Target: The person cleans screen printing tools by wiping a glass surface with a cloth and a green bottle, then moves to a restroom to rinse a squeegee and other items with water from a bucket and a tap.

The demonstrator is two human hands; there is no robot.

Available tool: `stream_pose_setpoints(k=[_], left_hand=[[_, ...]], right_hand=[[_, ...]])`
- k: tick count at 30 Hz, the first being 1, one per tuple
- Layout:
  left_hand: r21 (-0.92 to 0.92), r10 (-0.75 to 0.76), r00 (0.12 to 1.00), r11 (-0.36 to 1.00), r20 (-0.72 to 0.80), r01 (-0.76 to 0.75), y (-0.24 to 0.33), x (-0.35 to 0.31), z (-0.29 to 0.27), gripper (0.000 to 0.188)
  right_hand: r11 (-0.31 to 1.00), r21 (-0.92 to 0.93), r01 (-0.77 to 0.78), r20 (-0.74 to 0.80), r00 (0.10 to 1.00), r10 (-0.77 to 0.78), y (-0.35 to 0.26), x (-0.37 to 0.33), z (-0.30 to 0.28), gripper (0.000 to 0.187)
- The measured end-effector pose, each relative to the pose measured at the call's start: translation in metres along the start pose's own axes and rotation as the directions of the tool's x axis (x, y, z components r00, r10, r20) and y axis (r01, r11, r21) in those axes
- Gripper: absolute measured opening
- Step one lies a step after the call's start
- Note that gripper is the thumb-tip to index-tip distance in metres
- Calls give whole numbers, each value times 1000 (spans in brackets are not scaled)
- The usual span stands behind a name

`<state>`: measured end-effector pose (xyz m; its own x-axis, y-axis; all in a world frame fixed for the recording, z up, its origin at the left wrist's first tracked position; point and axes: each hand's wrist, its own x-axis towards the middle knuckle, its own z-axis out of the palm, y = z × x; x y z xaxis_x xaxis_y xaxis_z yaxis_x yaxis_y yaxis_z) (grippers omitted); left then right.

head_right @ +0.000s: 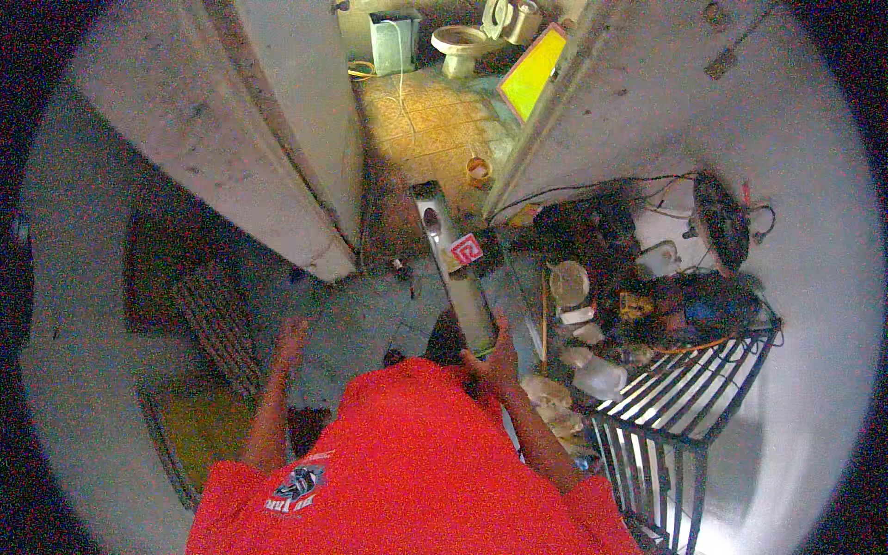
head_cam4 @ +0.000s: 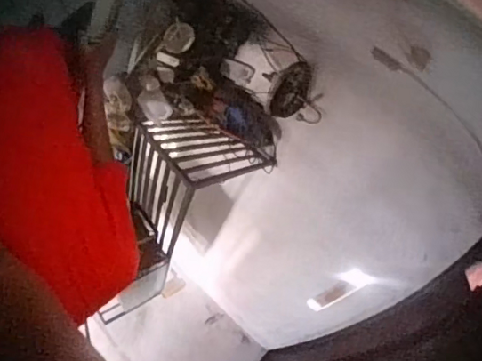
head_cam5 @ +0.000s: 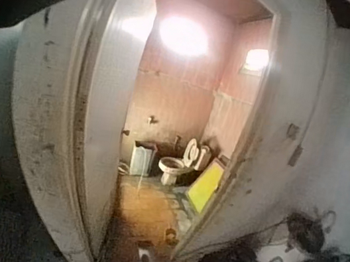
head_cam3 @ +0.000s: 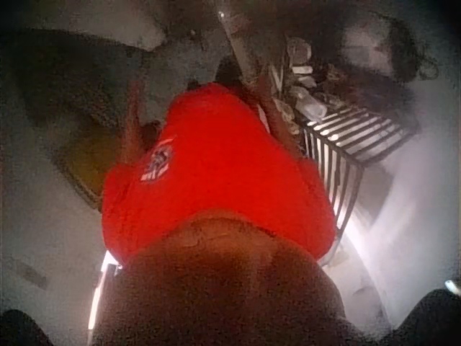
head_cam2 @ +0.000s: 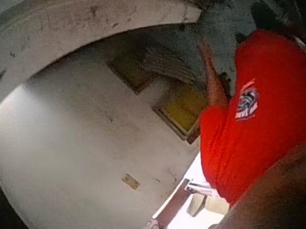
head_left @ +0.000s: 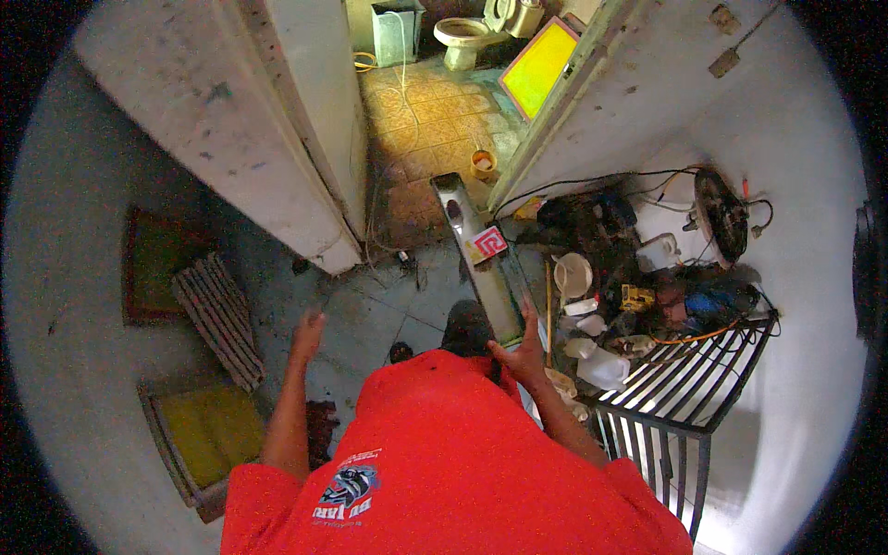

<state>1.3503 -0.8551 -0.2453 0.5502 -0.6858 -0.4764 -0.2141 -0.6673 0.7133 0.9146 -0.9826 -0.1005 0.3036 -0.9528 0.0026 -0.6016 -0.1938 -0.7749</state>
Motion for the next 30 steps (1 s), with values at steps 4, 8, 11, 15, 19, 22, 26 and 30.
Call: stream_pose_setpoints(k=[4,8,11,15,19,22,26,30], left_hand=[[-63,244,969,968,37,-242,179,58,8,28],[-113,258,928,965,269,-236,266,132,43,27],[-64,231,908,973,350,-223,275,216,63,29],[76,-82,989,994,123,73,283,279,61,33],[290,-213,972,941,99,176,166,266,51,30],[211,-378,917,914,127,347,168,289,60,28],[-35,-409,912,911,42,410,227,314,93,29],[121,-302,925,952,229,281,303,389,103,28]], right_hand=[[998,59,-14,-43,999,17,4,112,8,91],[992,125,-29,-57,998,36,14,242,17,92],[988,146,-56,-41,997,63,50,346,24,96],[983,176,-51,34,998,46,35,494,-29,93],[995,88,-41,52,998,36,50,532,-35,95],[993,102,-58,50,997,53,30,617,-64,94],[998,40,-42,2,999,42,25,685,-73,94],[1000,-11,-21,-4,1000,21,11,762,-74,93]])
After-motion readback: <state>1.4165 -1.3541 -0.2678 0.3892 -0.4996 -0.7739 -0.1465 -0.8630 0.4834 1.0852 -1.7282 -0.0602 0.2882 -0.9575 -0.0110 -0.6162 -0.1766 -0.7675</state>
